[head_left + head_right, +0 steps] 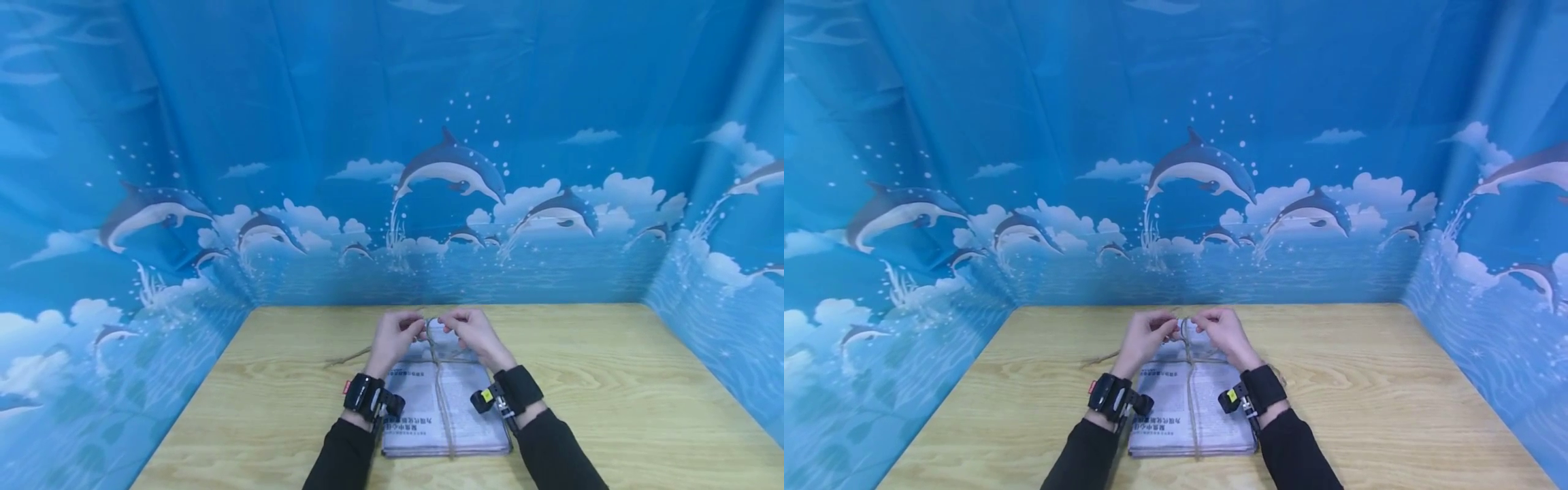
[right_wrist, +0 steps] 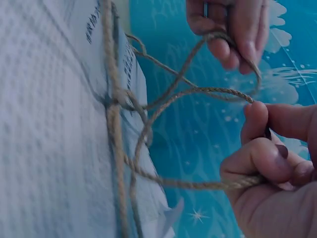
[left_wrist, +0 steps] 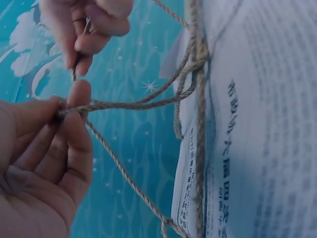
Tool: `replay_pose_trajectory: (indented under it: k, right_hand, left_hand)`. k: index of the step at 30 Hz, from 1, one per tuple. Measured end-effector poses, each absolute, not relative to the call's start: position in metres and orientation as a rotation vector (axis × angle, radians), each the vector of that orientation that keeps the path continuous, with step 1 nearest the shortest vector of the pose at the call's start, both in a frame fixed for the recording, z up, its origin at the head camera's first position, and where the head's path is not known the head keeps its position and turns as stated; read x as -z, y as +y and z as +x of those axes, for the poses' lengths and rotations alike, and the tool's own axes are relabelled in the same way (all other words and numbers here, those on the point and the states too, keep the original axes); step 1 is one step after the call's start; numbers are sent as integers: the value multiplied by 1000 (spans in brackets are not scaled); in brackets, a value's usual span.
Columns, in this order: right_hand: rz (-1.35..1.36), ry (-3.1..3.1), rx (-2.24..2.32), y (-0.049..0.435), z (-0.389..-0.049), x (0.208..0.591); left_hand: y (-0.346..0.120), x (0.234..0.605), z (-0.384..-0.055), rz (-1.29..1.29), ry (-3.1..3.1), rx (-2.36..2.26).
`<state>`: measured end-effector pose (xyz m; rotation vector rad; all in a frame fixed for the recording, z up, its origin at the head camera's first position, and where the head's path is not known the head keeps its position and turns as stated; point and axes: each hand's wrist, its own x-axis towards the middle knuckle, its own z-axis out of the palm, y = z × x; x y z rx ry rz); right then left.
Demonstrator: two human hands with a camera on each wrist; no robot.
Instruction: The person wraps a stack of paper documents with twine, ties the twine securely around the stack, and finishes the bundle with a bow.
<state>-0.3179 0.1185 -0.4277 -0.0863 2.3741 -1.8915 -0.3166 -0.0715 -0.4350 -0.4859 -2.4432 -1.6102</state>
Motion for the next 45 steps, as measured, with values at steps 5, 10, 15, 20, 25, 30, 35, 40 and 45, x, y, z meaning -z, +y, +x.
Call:
replay_pose_trajectory:
  k: [5, 10, 15, 20, 25, 30, 35, 40, 45]
  right_hand:
    - [-86, 2337, 1918, 114, -318, 431]
    - [-102, 2321, 1939, 113, -317, 432]
    - [-127, 2266, 1941, 113, -317, 429]
    - [-200, 2223, 1924, 115, -318, 430]
    - [-256, 2182, 1944, 116, -321, 436]
    - [-204, 2156, 2054, 115, -324, 439]
    - [-108, 2077, 2163, 117, -326, 438]
    - [-117, 1890, 2282, 121, -327, 434]
    - [-209, 1860, 2231, 121, -326, 433]
  left_hand:
    - [-68, 439, -316, -601, -2487, 1479]
    - [-66, 439, -314, -658, -2532, 1391]
    - [-65, 436, -312, -564, -2539, 1598]
    - [-65, 436, -312, -547, -2538, 1641]
    - [-65, 440, -314, -550, -2493, 1414]
    - [-71, 439, -317, -505, -2361, 1485]
    - [-80, 435, -316, -593, -2375, 1578]
    - [-84, 435, -314, -693, -2730, 1396]
    - [-81, 440, -314, -456, -2842, 1332]
